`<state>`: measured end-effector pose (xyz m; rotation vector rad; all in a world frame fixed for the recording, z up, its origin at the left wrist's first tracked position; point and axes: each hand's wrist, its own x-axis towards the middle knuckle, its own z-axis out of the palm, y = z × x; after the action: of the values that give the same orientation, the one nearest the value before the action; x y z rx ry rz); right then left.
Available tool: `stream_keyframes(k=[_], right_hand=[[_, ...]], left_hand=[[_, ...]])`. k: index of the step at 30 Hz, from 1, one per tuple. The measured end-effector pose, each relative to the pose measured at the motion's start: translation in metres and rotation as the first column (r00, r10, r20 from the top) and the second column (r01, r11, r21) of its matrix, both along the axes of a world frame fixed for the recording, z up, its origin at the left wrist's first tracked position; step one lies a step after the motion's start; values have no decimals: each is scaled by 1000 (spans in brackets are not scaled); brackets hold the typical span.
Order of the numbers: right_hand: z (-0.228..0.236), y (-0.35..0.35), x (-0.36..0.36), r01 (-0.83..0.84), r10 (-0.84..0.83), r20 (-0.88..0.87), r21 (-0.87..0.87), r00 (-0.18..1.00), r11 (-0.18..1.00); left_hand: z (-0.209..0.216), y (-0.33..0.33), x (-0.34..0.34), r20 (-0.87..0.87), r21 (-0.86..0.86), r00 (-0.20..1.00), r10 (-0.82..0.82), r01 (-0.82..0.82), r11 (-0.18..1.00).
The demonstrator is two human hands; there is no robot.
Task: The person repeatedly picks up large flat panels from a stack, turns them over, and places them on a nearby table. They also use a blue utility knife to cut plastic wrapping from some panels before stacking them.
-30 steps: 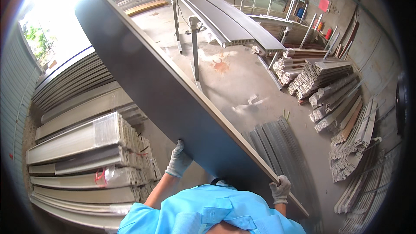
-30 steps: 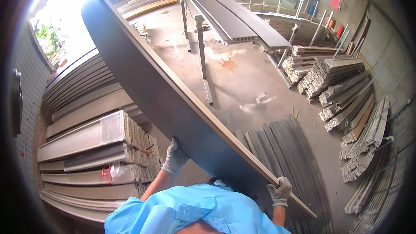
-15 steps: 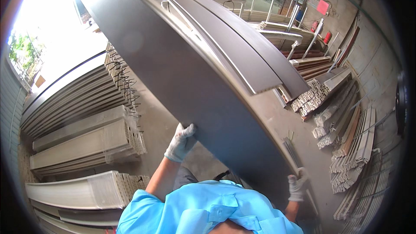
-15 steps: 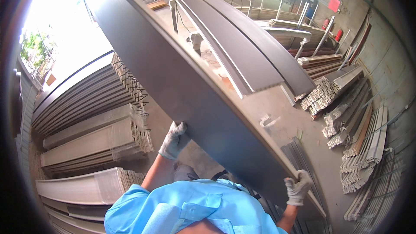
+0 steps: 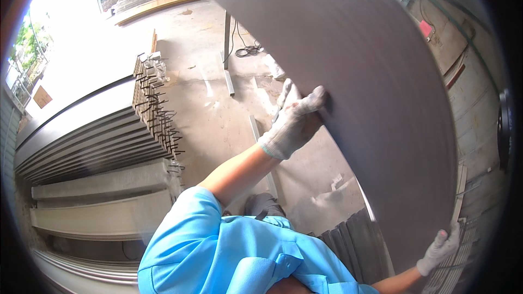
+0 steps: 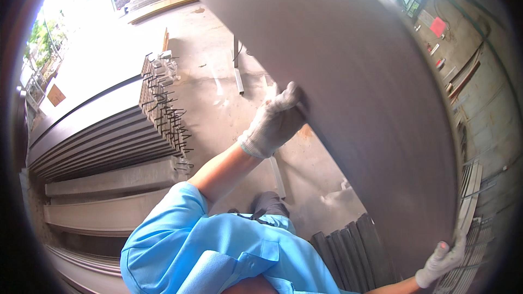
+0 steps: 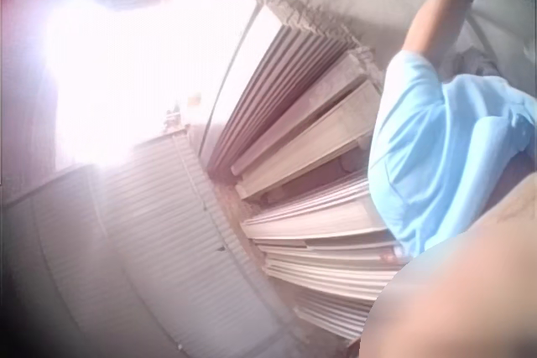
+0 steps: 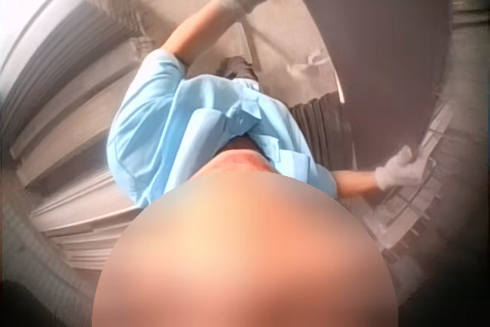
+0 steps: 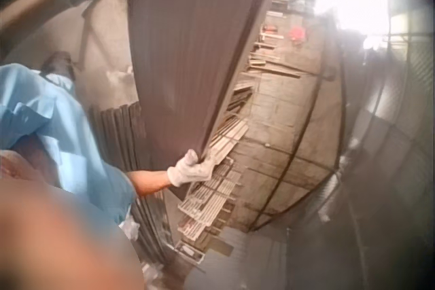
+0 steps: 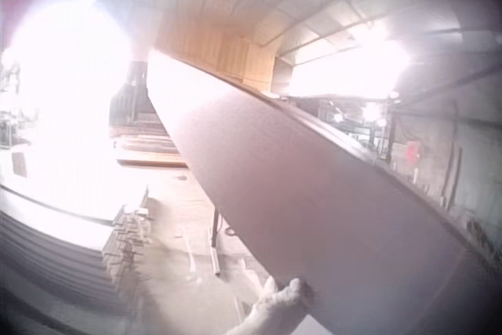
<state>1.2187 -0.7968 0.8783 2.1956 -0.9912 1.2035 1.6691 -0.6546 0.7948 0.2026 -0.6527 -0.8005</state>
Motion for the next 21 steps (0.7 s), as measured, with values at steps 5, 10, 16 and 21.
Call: stream_keyframes(k=[5,10,16,21], right_hand=[[49,-52,86,88,-98,-65,-139,993,986],[66,-94,194,-37,37,-49,-9,998,999],[84,-135,304,-46,52,-127,53,990,998],[78,-153,389,35,-33,-114,22,993,999]], left_hand=[[18,-58,97,-47,-60,998,-49,46,997],[32,-106,189,-47,-38,997,-68,66,997],[28,-160,296,-206,66,971,-122,139,988],[20,-202,387,-104,15,976,-193,196,981]])
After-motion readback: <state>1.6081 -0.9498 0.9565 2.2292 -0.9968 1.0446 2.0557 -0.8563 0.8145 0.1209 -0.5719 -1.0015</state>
